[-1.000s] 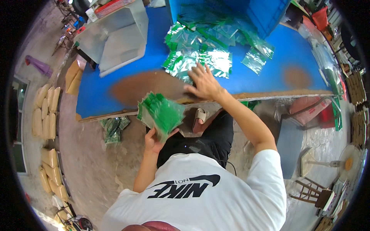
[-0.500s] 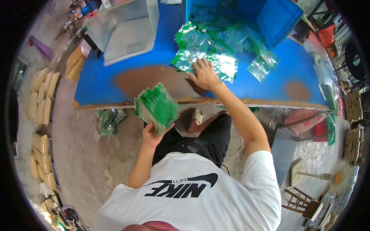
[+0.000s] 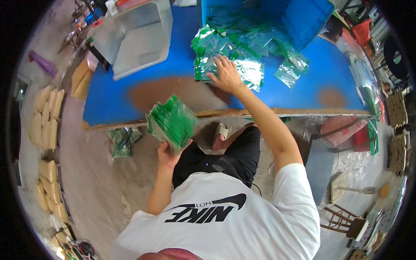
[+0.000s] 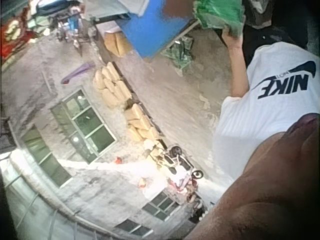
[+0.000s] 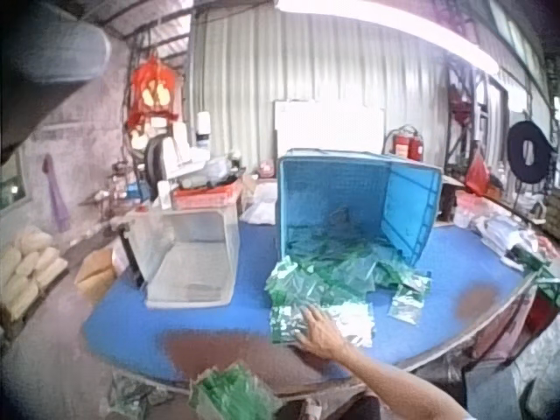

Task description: The person is sorting and packing small green pouches into a larger clear plastic bag on a worktable.

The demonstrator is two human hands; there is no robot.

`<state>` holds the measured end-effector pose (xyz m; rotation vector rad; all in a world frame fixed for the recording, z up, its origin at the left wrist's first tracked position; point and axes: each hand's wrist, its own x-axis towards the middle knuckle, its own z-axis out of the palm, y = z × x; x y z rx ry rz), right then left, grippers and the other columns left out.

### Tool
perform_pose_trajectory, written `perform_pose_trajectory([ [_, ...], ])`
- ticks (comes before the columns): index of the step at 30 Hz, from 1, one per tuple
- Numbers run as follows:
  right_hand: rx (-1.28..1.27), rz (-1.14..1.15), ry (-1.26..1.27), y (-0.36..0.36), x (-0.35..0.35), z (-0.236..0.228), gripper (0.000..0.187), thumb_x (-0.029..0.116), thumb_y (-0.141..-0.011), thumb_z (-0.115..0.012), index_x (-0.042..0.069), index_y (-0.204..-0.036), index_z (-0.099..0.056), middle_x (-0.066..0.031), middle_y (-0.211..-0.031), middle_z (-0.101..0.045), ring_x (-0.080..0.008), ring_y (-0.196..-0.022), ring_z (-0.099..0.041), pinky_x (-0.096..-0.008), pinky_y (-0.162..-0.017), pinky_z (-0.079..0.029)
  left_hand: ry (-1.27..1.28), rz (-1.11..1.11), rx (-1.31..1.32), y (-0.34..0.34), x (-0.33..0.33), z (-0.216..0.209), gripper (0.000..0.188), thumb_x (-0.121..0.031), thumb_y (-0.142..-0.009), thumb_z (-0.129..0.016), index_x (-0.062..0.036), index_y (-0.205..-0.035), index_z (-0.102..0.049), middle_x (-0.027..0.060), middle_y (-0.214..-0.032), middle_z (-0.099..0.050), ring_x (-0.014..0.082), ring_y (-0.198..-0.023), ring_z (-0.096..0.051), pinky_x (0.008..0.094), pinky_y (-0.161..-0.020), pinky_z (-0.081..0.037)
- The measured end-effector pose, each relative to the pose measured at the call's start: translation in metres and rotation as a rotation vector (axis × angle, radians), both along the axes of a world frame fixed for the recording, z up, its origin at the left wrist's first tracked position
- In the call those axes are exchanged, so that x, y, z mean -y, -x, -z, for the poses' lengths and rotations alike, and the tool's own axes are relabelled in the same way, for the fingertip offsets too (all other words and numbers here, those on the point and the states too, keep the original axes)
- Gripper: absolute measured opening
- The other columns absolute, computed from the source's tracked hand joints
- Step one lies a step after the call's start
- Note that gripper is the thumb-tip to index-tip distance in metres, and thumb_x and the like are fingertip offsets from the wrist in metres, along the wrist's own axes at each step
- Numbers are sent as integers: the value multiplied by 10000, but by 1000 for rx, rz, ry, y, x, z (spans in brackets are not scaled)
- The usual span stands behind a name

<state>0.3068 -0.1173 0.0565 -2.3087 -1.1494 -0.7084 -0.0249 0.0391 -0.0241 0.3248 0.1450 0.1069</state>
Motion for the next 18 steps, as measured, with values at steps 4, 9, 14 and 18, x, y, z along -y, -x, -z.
perform_pose_trajectory([
  [4,-127,41,303,-8,2,1,685,587,-895,-586,5,-1256,-577,-206,-1175,-582,-378,-1135,-531,-523,-959,-407,38,-32,-7,9,3,-3,779,-222,-783,-774,-68,-1461,-423,159,-1507,-443,412,-1409,-366,656,-1166,-239],
  [9,-65,-100,275,71,-13,-15,727,629,-872,-588,-6,-1224,-599,-211,-1246,-546,-383,-1229,-471,-545,-1082,-322,92,-78,36,21,-6,27,723,-173,-792,-766,-56,-1436,-457,163,-1487,-464,385,-1396,-397,601,-1168,-290],
  [14,-184,-188,230,136,-8,-18,481,349,-958,-578,-9,-1280,-569,-215,-1354,-522,-402,-1280,-469,-513,-1085,-355,141,-73,43,11,-12,32,680,-166,-830,-752,-35,-1426,-452,154,-1446,-508,365,-1358,-451,549,-1160,-340],
  [18,-437,-535,295,124,-4,-21,325,111,-888,-620,21,-1201,-615,-181,-1228,-585,-384,-1124,-563,-465,-923,-489,93,-126,-62,2,-1,10,673,-164,-825,-758,-34,-1413,-460,143,-1410,-531,343,-1331,-472,538,-1151,-339],
])
